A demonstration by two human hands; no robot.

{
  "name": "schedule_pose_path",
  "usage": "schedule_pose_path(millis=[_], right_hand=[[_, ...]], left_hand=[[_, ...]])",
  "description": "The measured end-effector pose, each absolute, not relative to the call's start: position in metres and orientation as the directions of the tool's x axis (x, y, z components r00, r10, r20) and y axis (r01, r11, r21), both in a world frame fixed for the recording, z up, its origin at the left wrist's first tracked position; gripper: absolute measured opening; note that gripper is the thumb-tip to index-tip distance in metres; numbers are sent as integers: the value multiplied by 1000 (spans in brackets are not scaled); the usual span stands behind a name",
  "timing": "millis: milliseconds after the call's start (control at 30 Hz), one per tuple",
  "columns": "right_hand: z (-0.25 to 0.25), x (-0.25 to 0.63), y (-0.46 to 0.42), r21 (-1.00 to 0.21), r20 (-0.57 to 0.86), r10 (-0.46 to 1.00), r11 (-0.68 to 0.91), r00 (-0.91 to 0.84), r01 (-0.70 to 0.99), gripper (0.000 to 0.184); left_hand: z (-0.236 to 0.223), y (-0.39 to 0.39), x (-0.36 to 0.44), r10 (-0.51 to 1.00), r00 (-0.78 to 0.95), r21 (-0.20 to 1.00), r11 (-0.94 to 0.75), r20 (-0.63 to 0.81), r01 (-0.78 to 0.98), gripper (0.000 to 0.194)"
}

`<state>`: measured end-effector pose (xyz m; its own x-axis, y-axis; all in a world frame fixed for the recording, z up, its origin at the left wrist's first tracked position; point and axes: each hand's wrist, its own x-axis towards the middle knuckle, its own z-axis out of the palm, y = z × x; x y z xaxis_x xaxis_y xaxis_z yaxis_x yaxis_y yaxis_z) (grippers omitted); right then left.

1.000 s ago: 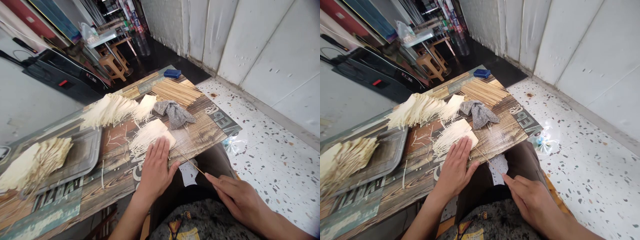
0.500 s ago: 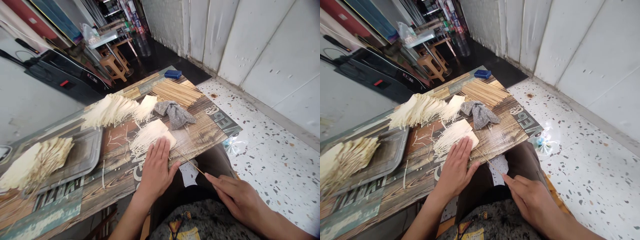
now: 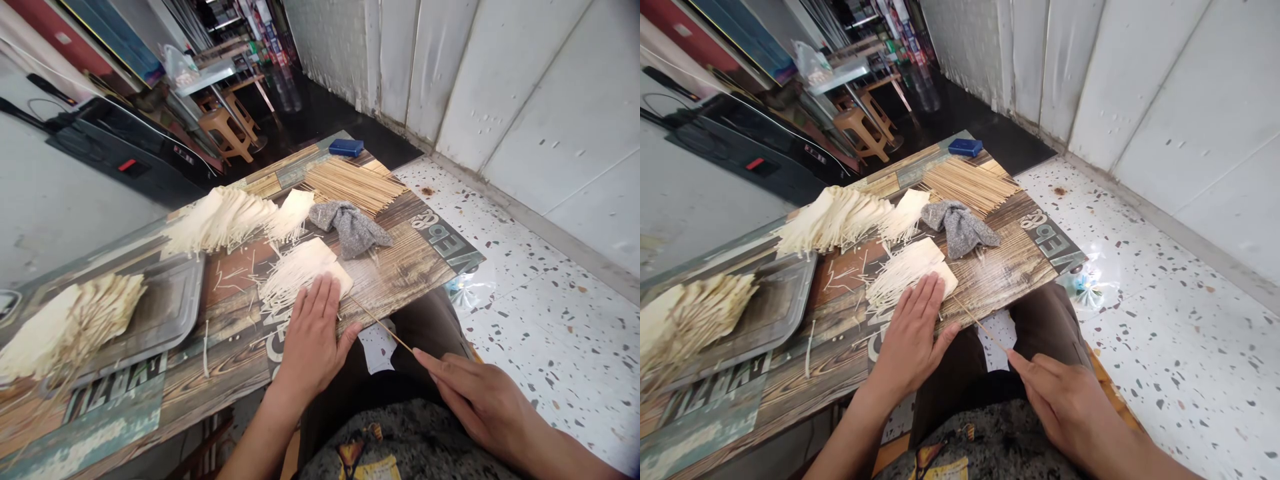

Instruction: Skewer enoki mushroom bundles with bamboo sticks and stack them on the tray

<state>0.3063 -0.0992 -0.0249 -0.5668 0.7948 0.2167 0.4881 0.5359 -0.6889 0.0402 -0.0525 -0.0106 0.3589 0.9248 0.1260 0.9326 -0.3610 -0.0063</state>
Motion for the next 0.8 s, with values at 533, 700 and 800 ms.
schedule_pose_path(millis=[533,700,800], right_hand=[[-28,303,-98,-697,225,805,527,-549,486,49],[-29,303,-98,-699,219,804,525,-553,486,50],[-29,303,-99,-698,211,803,523,-558,489,50]], left_hand=[[-10,-53,39,926,360,-24,-360,112,933,66],[-10,-53,39,923,365,-24,-364,120,931,66],[-10,-52,39,923,365,-20,-366,121,931,66]])
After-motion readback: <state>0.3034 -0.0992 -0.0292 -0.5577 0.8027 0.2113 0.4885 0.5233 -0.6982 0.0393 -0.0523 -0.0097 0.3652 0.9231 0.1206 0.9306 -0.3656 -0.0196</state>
